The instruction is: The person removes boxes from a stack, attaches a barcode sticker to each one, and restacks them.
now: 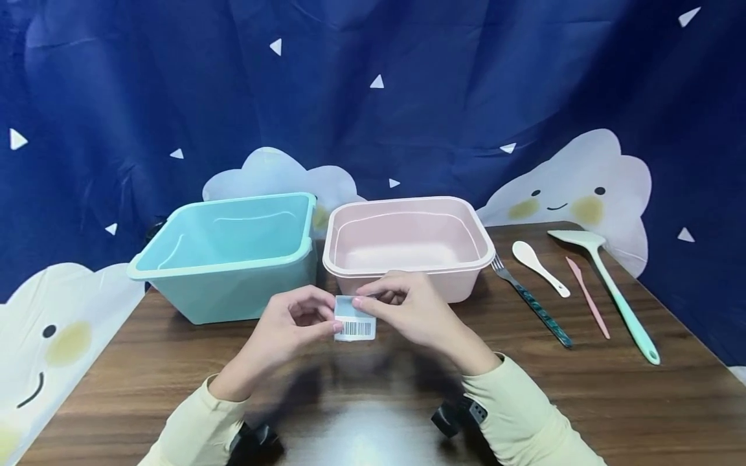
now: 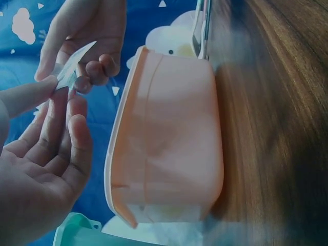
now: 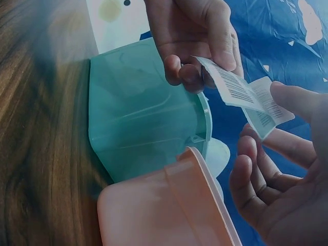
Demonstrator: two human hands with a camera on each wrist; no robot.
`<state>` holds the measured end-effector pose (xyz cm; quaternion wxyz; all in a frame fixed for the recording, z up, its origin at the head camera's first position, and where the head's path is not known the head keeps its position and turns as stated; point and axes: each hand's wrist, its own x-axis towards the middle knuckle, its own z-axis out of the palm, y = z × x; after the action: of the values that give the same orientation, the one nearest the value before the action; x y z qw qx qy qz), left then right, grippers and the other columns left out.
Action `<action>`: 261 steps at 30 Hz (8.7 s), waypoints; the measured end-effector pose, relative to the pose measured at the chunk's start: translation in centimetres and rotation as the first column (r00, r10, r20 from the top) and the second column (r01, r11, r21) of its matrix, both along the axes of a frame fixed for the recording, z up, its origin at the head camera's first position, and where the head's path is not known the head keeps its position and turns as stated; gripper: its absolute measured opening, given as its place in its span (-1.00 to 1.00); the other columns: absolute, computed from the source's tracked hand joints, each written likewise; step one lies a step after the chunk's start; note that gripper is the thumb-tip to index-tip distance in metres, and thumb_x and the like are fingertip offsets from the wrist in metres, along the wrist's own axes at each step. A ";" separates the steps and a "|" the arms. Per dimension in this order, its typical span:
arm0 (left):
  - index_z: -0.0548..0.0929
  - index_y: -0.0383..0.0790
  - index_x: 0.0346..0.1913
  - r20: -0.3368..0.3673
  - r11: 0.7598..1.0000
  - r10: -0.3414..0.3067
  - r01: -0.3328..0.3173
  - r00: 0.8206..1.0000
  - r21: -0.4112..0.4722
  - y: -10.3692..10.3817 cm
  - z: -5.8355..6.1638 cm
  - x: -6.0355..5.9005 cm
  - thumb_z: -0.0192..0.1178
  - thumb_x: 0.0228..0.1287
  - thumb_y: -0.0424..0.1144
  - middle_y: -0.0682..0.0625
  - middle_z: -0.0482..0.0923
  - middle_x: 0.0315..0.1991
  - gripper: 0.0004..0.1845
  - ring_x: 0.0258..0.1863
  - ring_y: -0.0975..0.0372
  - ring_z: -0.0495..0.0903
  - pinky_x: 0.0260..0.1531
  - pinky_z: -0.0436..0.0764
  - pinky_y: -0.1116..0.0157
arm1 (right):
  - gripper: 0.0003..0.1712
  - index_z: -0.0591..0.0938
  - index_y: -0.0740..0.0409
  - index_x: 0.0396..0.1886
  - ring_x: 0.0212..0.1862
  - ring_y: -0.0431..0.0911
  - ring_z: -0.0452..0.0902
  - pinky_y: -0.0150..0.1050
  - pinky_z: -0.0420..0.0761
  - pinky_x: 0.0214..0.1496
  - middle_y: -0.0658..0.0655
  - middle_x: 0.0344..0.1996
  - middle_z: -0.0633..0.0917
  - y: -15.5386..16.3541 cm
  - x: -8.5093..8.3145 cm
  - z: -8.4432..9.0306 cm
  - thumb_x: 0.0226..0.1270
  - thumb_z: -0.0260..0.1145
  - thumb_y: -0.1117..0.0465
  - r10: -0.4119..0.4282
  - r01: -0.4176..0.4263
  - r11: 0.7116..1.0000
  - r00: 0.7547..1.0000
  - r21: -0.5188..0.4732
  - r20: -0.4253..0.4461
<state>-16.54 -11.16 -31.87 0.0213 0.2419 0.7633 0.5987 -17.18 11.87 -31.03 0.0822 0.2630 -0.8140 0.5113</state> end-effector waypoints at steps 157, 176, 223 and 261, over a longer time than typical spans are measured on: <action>0.67 -0.52 -0.19 0.032 0.814 0.539 -0.531 0.841 0.234 -11.8 -2.8 -3.6 0.38 0.20 -0.48 0.21 0.69 -0.53 -0.84 -0.62 0.34 0.64 -0.63 0.52 0.43 | -0.55 0.71 0.13 0.09 -0.38 -0.24 0.68 -0.35 0.60 -0.40 0.14 -0.05 0.73 -13.6 -2.7 -1.6 0.24 0.50 0.08 0.072 -0.073 0.997 0.996 0.025 0.060; 0.69 -0.45 -0.20 -0.028 0.783 0.600 -0.580 0.799 0.222 -12.5 -3.1 -4.0 0.38 0.21 -0.48 0.05 0.70 -0.51 -0.87 -0.62 0.34 0.65 -0.64 0.55 0.43 | -0.33 0.54 0.19 0.35 -0.28 -0.29 0.68 -0.18 0.69 -0.08 0.12 0.28 0.54 -14.6 -2.5 -1.9 0.29 0.47 0.08 0.171 -0.171 0.983 0.985 0.068 0.004; 0.76 -0.39 -0.11 -0.139 0.800 0.597 -0.576 0.790 0.166 -12.4 -3.1 -3.8 0.34 0.25 -0.48 -0.36 0.74 -0.27 -0.83 -0.61 0.37 0.65 -0.62 0.53 0.48 | -0.17 0.38 0.17 0.49 -0.20 -0.26 0.71 -0.38 0.67 -0.26 0.02 0.53 0.32 -14.9 -1.8 -1.5 0.29 0.46 0.04 0.224 -0.227 0.966 0.974 0.123 0.037; 0.76 -0.35 -0.04 -0.079 0.744 0.668 -0.667 0.740 0.042 -10.9 -1.7 -2.5 0.34 0.27 -0.38 -0.26 0.76 -0.16 -0.78 -0.59 0.39 0.66 -0.55 0.57 0.47 | -0.11 0.29 0.03 0.55 -0.04 -0.16 0.72 -0.41 0.66 -0.21 -0.02 0.60 0.17 -14.9 -2.2 -2.0 0.31 0.44 -0.03 0.231 -0.243 0.955 0.969 0.171 0.086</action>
<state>-19.04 -22.09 -33.58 -0.2295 -0.0205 0.7963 0.5593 -19.34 -3.07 -33.03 -0.0306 0.3483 -0.8216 0.4502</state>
